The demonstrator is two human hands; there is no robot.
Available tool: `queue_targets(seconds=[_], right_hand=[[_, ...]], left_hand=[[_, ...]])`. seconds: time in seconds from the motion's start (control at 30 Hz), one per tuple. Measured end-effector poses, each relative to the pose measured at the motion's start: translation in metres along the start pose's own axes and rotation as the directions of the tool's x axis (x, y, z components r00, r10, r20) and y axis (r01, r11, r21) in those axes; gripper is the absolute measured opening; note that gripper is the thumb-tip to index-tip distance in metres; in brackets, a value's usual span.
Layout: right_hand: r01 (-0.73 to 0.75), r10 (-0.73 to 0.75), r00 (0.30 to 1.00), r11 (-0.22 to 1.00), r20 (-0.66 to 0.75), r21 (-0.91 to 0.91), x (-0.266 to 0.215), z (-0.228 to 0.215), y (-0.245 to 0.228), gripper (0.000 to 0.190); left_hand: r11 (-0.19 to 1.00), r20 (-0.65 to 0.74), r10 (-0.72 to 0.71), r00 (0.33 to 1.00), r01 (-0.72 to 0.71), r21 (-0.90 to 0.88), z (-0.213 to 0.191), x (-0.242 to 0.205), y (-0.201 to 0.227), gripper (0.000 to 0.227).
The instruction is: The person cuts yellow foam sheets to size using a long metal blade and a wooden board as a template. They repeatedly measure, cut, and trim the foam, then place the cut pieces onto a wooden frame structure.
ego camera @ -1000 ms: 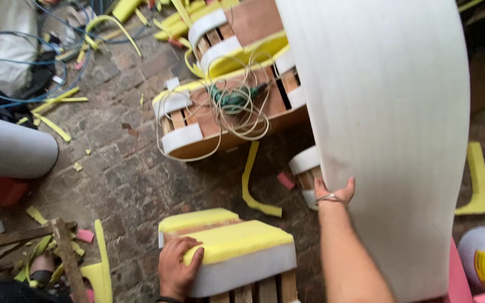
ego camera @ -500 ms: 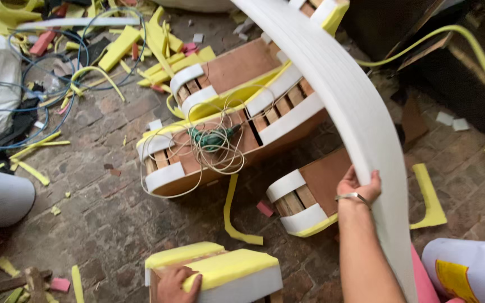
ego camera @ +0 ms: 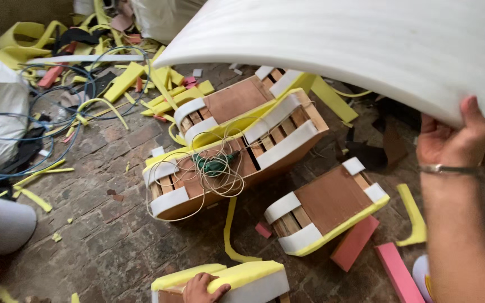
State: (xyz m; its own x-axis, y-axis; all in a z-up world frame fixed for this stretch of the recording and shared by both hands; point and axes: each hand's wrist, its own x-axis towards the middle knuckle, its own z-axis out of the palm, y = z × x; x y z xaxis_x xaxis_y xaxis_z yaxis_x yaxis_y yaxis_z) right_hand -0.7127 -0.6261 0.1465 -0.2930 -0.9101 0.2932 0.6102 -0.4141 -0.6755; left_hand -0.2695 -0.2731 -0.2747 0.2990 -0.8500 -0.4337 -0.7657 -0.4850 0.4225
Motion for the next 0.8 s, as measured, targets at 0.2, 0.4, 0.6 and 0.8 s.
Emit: queue_targets(seconds=[0.2,0.4,0.6,0.8], right_hand=[[-0.097,0.098,0.995,0.989,-0.001,-0.114,0.084,0.023,0.045,0.079],[-0.335,0.364,0.861,0.931,0.355,-0.143,0.157,0.02,0.11,0.101],[-0.663,0.903,0.396,0.408,0.169,-0.627,0.074,-0.085,0.18,0.028],[0.103,0.993,0.112,0.029,0.041,-0.994,-0.292,-0.222,0.182,0.069]], left_hand=[[0.997,-0.071,-0.054,0.996,0.05,-0.058,0.002,-0.009,0.05,0.066],[0.993,-0.055,-0.121,0.991,0.121,-0.011,0.009,-0.012,0.118,0.067],[1.0,-0.151,-0.022,0.988,0.02,-0.014,0.032,-0.024,0.139,0.065],[0.997,-0.296,0.055,0.954,-0.069,-0.035,0.034,-0.029,0.149,0.059]])
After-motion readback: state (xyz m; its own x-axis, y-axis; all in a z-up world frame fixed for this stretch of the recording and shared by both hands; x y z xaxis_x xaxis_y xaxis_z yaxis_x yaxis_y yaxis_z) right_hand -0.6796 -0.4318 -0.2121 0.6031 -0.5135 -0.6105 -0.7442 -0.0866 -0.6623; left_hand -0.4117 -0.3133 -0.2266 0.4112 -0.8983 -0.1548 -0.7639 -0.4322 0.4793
